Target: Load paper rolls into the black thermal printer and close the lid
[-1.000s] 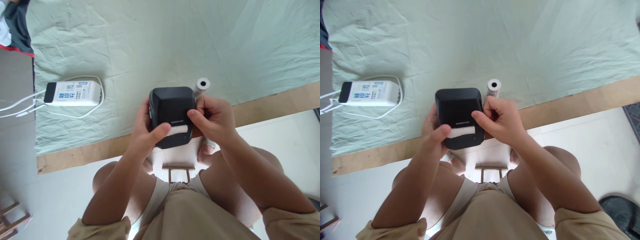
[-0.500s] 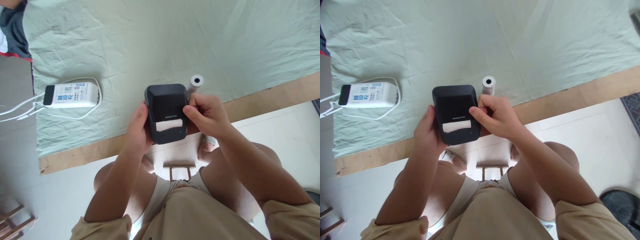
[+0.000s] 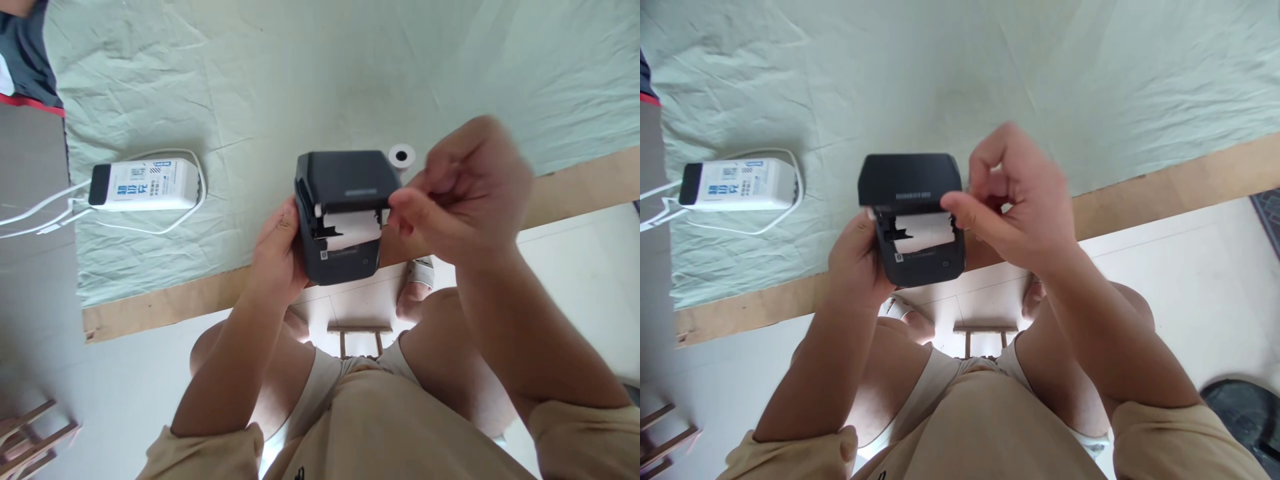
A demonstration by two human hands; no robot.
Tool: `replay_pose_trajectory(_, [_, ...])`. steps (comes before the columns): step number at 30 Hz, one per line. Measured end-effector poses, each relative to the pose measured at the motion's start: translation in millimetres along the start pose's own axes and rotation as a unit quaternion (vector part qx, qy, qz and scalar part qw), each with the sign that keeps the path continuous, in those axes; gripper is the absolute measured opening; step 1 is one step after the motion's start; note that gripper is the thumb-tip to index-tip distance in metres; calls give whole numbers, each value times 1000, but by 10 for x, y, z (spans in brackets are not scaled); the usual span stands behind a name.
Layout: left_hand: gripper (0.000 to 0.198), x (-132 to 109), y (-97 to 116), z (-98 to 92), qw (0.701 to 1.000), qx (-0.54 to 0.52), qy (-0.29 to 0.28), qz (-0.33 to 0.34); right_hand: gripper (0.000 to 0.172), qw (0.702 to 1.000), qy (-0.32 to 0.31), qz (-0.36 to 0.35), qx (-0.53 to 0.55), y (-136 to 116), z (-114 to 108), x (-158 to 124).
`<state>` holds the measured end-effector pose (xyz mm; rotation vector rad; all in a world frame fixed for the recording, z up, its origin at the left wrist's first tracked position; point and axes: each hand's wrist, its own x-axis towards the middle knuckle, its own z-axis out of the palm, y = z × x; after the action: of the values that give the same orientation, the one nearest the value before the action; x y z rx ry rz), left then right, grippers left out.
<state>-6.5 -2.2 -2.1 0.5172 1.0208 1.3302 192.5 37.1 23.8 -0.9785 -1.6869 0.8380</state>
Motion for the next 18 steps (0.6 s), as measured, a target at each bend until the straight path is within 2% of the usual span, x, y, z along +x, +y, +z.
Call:
replay_pose_trajectory(3, [25, -10, 22, 11, 999, -20, -8, -33, 30, 989, 144, -43, -8, -118, 88, 12])
replay_pose_trajectory(5, [28, -22, 38, 26, 999, -21, -10, -36, 30, 983, 171, -54, -36, -160, 135, 28])
replay_pose_trajectory(7, [28, -37, 52, 39, 999, -2, -22, -34, 26, 985, 132, -50, -96, -177, 150, 43])
replay_pose_trajectory(9, [32, -53, 64, 40, 998, 27, -50, -36, 16, 978, 56, -47, -196, -185, 136, 55])
replay_pose_trajectory(12, [43, -69, 78, 24, 993, 59, -89, -41, 2, 936, -84, -44, -340, -210, 93, 73])
replay_pose_trajectory(15, [45, -73, 87, 10, 990, 71, -113, -47, 16, 900, -170, -18, -400, -272, 69, 96])
replay_pose_trajectory(18, [44, -77, 89, 11, 988, 61, -133, -46, 25, 897, -204, 13, -391, -384, 34, 101])
